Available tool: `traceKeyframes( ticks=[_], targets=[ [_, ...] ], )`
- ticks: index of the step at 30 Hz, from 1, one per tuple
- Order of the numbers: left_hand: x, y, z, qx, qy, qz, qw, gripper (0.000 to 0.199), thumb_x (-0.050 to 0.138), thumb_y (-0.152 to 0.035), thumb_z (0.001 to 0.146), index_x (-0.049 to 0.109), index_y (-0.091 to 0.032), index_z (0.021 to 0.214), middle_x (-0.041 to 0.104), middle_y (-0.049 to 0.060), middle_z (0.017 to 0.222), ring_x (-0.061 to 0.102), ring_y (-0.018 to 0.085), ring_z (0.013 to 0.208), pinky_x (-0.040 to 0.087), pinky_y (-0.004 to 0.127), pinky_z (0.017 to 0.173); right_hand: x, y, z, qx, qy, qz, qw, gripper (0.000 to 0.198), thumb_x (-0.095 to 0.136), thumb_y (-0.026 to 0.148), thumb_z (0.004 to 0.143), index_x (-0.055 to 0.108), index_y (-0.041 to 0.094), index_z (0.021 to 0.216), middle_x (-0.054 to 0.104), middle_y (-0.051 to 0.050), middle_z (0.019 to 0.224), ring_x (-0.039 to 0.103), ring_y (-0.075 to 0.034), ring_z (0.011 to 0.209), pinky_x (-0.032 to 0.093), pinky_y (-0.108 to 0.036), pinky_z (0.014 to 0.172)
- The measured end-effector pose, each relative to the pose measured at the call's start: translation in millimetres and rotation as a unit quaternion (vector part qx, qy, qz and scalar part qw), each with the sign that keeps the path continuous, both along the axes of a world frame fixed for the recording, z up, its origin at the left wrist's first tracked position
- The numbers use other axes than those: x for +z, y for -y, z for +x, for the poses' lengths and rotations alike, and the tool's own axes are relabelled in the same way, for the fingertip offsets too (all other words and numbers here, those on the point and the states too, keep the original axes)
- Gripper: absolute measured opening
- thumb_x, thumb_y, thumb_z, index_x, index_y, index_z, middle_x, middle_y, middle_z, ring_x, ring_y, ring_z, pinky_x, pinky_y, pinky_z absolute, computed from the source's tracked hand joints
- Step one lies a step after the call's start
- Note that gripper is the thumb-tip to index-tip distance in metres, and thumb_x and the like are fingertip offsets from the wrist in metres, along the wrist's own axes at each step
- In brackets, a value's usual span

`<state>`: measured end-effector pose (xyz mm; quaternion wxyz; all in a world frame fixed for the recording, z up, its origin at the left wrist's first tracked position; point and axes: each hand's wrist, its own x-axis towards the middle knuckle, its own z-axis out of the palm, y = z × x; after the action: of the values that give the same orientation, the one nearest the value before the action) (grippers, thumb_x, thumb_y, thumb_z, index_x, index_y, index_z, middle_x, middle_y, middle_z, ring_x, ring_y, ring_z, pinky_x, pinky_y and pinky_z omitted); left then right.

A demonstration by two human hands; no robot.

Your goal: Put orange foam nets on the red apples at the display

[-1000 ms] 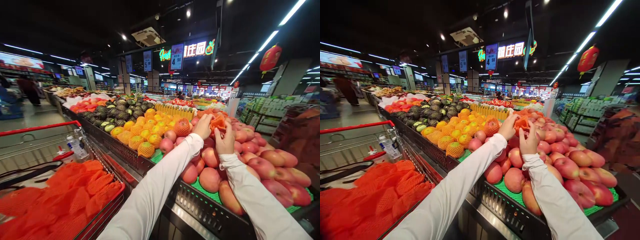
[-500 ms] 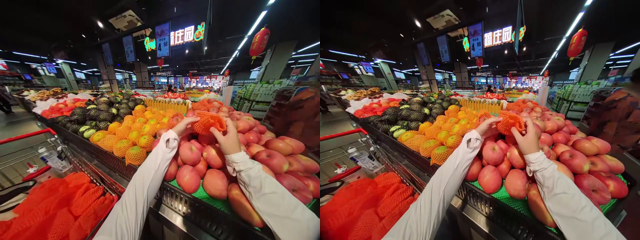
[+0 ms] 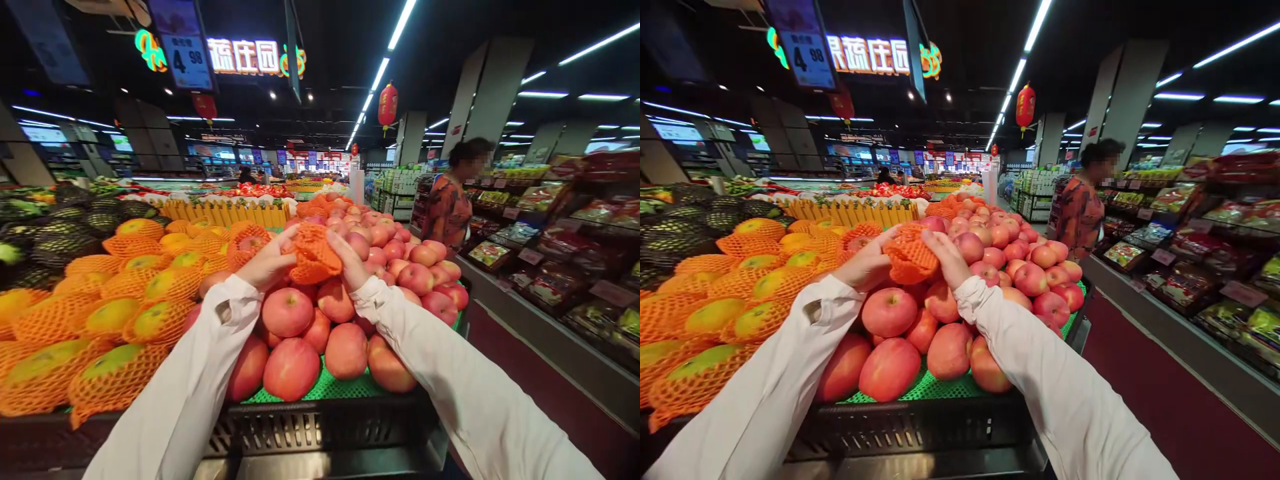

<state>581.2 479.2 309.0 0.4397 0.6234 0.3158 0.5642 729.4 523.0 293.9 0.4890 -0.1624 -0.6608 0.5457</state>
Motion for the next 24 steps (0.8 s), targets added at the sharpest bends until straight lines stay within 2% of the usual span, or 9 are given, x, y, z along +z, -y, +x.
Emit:
traceKeyframes(
  ticks=[4,7,9,11,14,18,21,24],
  targets=[
    [2.0,-3.8,2.2,0.083,-0.019,-0.014,0.996,0.065,0.076,-0.051,0.066,0.061,-0.019,0.12,0.07,0.011,0.112,0.064,0.032,0.111,0.055,0.044,0.091,6.3,7.0,5.5,0.053,0.012,-0.061,0.997,0.083,0.079,0.065,0.05,0.06,0.01,0.108,0.062,-0.006,0.11,0.06,-0.006,0.093,0.053,-0.019,0.085],
    [-0.7,-9.4,0.6,0.095,0.009,-0.017,0.995,0.06,0.079,-0.046,0.063,0.065,-0.017,0.113,0.071,0.01,0.106,0.065,0.032,0.109,0.056,0.042,0.089,7.9,2.8,7.3,-0.008,-0.022,-0.077,0.997,0.082,0.081,0.063,0.044,0.058,0.008,0.1,0.063,-0.006,0.106,0.057,-0.003,0.083,0.051,-0.016,0.077],
    [-4.7,-13.8,-2.1,0.072,0.018,-0.011,0.997,0.059,0.083,-0.04,0.059,0.066,-0.016,0.11,0.072,0.01,0.103,0.066,0.03,0.107,0.056,0.039,0.089,6.9,-2.4,7.9,-0.073,-0.052,-0.049,0.995,0.083,0.075,0.071,0.047,0.056,0.009,0.099,0.062,-0.004,0.101,0.055,-0.002,0.08,0.049,-0.015,0.073],
    [-8.3,-17.9,-4.9,0.042,0.006,-0.01,0.999,0.056,0.085,-0.037,0.058,0.067,-0.014,0.106,0.072,0.009,0.101,0.067,0.027,0.104,0.056,0.035,0.088,6.3,-6.2,9.8,-0.129,-0.07,0.007,0.989,0.078,0.068,0.074,0.057,0.055,0.01,0.099,0.061,-0.003,0.101,0.054,-0.001,0.082,0.048,-0.013,0.076],
    [-9.4,-19.9,-7.7,0.033,-0.015,-0.015,0.999,0.053,0.088,-0.033,0.056,0.066,-0.012,0.099,0.073,0.009,0.097,0.069,0.02,0.091,0.055,0.027,0.078,11.1,-6.7,18.0,-0.195,-0.055,0.095,0.975,0.066,0.062,0.069,0.071,0.056,0.009,0.097,0.06,-0.002,0.099,0.052,0.0,0.084,0.045,-0.011,0.078],
    [-3.0,-11.6,-6.7,0.043,0.017,0.001,0.999,0.051,0.087,-0.039,0.058,0.062,-0.015,0.096,0.071,0.003,0.088,0.065,0.011,0.073,0.049,0.019,0.064,27.9,-5.2,36.3,-0.279,-0.045,0.15,0.948,0.059,0.062,0.064,0.073,0.059,0.008,0.092,0.059,-0.003,0.091,0.05,-0.001,0.08,0.042,-0.011,0.075],
    [-0.3,-4.8,-3.5,-0.003,0.004,-0.004,1.0,0.051,0.084,-0.041,0.063,0.062,-0.017,0.102,0.068,0.001,0.081,0.064,0.011,0.069,0.046,0.018,0.059,34.4,-8.5,44.2,-0.285,-0.019,0.165,0.944,0.054,0.061,0.059,0.076,0.059,0.008,0.091,0.059,-0.003,0.09,0.049,-0.001,0.079,0.041,-0.011,0.074],
    [-3.2,-6.3,-2.2,-0.016,-0.033,-0.03,0.999,0.05,0.083,-0.039,0.063,0.063,-0.016,0.102,0.066,0.001,0.076,0.063,0.012,0.067,0.044,0.019,0.057,26.7,-15.0,40.4,-0.243,0.086,0.15,0.955,0.047,0.063,0.052,0.076,0.061,0.007,0.088,0.059,-0.003,0.087,0.048,-0.002,0.077,0.039,-0.012,0.071]
  ],
)
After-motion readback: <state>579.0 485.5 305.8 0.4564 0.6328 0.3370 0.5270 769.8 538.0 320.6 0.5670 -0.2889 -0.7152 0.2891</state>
